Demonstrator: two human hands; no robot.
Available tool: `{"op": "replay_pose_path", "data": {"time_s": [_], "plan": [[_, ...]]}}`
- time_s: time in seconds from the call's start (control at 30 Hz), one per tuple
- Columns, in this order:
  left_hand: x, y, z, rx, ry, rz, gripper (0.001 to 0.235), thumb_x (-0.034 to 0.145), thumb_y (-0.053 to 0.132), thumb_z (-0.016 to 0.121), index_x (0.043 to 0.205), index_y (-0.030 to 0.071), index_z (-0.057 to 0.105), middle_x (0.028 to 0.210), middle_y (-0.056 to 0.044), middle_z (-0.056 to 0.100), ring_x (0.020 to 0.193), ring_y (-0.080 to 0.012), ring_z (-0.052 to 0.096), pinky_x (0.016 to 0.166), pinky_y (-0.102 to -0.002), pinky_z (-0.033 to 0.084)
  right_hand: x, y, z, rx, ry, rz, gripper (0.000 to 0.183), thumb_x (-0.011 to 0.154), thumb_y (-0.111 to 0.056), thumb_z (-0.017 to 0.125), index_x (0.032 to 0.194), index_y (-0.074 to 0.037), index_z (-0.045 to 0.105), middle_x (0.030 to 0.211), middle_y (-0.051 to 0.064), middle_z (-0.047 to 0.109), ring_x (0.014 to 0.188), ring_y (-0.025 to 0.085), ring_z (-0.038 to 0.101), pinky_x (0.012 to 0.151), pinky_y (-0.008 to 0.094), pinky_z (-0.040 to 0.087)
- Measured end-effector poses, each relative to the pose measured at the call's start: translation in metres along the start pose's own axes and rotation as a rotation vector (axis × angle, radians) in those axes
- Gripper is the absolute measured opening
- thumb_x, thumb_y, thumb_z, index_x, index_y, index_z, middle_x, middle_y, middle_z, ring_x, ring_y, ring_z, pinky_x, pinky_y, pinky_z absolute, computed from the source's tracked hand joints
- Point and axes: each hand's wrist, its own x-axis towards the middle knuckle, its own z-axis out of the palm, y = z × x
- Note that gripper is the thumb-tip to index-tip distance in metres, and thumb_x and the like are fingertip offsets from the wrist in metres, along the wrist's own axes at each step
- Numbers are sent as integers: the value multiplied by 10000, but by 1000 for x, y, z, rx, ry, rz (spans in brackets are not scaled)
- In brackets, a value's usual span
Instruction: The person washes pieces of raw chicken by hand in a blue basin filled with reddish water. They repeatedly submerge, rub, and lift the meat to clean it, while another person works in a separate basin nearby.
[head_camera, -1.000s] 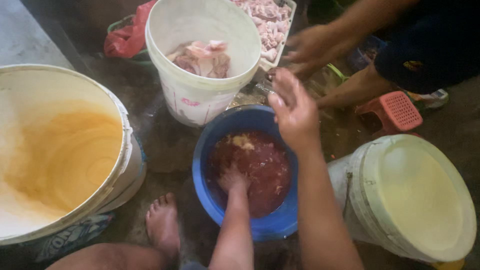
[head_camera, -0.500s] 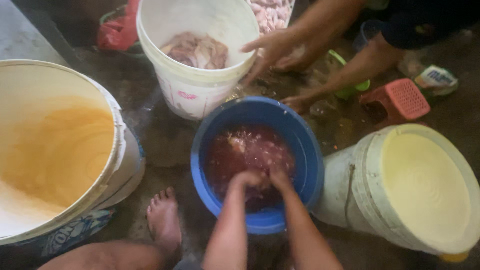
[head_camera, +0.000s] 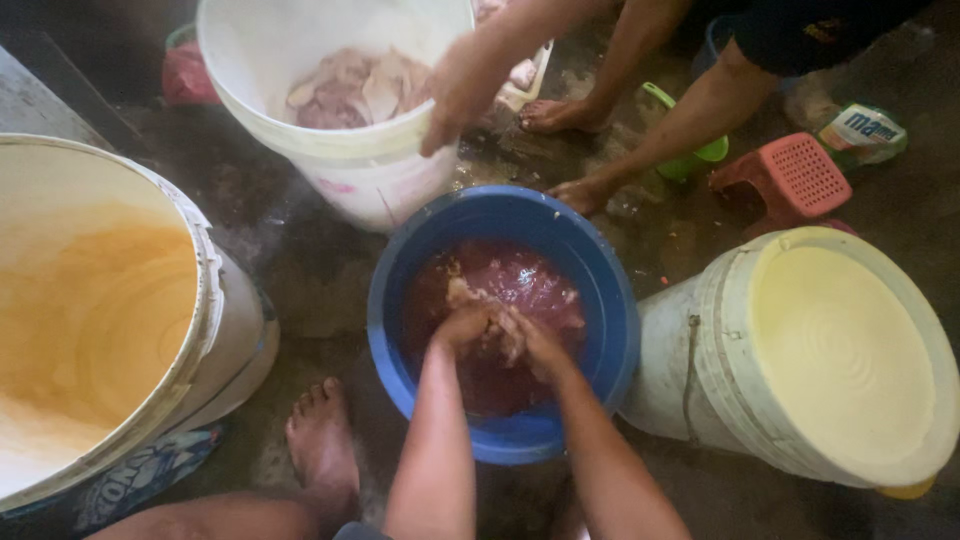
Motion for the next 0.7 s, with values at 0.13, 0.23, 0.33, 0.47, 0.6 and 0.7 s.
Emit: {"op": "replay_pose_path", "data": {"time_s": [0.13,0.23,0.33,0.47,0.6,0.7], "plan": [[31,-13,-10,535,504,546,486,920,296,789,1082,-118,594,877,-271,643,827,-415,628,673,-501,506,-7,-11,-3,51,-242,-46,272,1054,-319,571,1142,-74,650,822,25,627,707,151,610,633,302,476],[31,-17,-12,864,608,537,400,950,294,697,1111,-71,673,1048,-297,716,1038,-461,707,854,-523,576,-13,-15,5,58,-277,17,265,1045,-296,575,1219,-105,636,864,-6,621,720,121,599,631,280,476],[8,1,-6,894,772,161,341,1080,326,509,1196,75,708,1144,-249,744,1094,-449,708,930,-536,551,-21,-28,15,62,-172,71,324,992,-305,543,1270,-157,618,943,2,674,753,118,625,644,290,503],[-40,42,11,1086,1089,133,376,1077,413,534,1218,101,692,1309,-174,682,1227,-438,644,906,-562,579,-27,-39,11,184,-31,10,339,1006,-353,495,1278,-172,587,1000,-11,691,837,129,669,705,342,554],[-61,71,56,1552,1441,595,644,697,443,689,1283,190,608,1284,-190,664,1121,-399,681,970,-569,515,-11,-25,-9,60,69,-15,397,1062,-470,516,1324,-180,584,1006,-42,637,877,133,612,753,374,517],[-62,66,89,1278,1172,466,647,865,540,663,1354,134,539,1280,-217,647,1127,-411,664,961,-548,493,7,-7,-25,115,6,-95,495,1119,-518,580,1358,-85,598,1020,41,577,931,213,595,824,437,518]]}}
